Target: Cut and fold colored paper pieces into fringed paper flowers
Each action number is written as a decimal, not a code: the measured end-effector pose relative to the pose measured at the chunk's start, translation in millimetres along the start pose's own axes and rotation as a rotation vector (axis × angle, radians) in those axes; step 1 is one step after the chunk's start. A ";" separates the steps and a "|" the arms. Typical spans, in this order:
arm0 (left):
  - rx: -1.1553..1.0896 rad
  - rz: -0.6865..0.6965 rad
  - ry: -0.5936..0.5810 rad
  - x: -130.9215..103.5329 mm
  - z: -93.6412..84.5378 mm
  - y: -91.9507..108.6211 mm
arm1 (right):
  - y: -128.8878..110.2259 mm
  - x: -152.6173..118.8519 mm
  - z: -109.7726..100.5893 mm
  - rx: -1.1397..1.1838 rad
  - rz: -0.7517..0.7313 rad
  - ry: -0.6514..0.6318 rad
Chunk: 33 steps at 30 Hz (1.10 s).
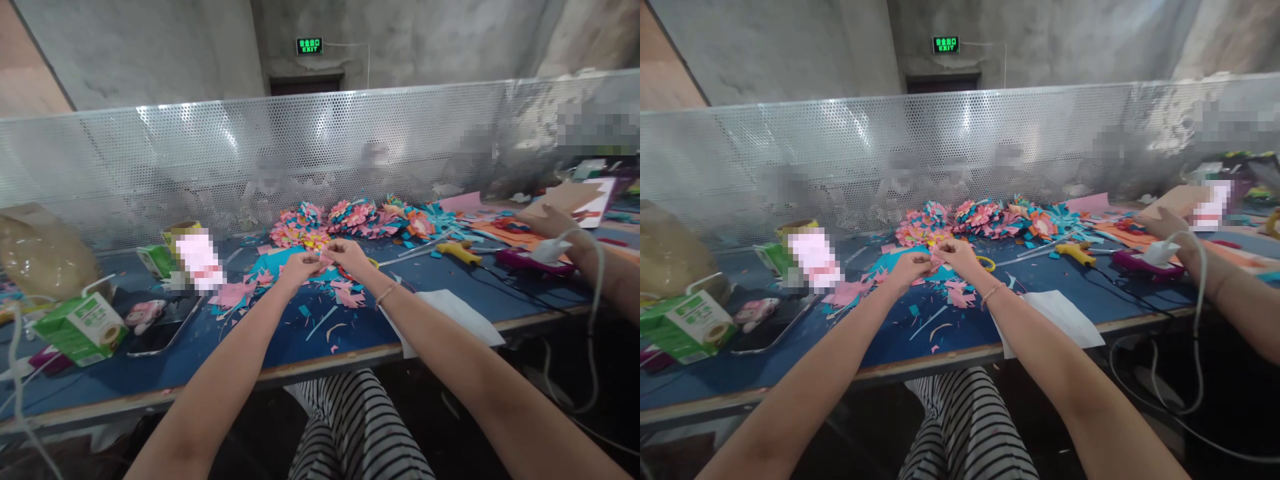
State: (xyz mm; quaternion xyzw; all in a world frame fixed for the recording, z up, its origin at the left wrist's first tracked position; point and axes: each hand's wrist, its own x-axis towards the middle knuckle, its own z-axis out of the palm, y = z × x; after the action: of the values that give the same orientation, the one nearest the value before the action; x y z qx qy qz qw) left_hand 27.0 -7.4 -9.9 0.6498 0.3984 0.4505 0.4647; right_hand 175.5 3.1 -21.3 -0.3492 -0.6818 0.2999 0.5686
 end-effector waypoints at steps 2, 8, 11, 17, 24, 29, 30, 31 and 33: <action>-0.018 -0.007 -0.009 -0.3 -0.3 -0.3 | 1.0 1.3 -0.4 -0.012 0.000 0.022; -0.022 -0.045 -0.014 -0.2 -2.0 -0.8 | 3.1 3.3 -1.5 -0.035 -0.012 0.022; 0.016 -0.042 -0.020 1.7 -3.6 -2.0 | 2.2 3.1 -2.2 -0.040 -0.005 0.031; 0.067 -0.018 -0.005 2.4 -4.2 -1.2 | 2.2 3.2 -2.6 -0.020 -0.003 0.038; 0.055 0.032 -0.026 2.1 -3.5 -2.5 | 1.0 4.3 -1.5 0.020 0.018 0.084; 0.058 0.110 -0.033 3.5 -4.5 -3.5 | -0.6 4.7 -1.8 0.050 0.017 0.120; 0.067 0.120 -0.034 3.4 -4.5 -2.9 | -0.2 4.9 -2.0 0.050 0.018 0.129; 0.078 0.126 -0.037 3.1 -4.5 -2.0 | 0.3 5.2 -2.0 0.047 0.021 0.137; 0.102 0.130 -0.037 2.5 -4.5 -0.1 | 1.9 5.8 -2.1 0.044 0.023 0.147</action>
State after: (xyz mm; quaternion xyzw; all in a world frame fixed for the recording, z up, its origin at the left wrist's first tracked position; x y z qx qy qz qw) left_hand 23.4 -3.9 -8.7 0.7052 0.3695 0.4468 0.4081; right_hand 177.2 9.0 -19.2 -0.3656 -0.6272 0.2950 0.6213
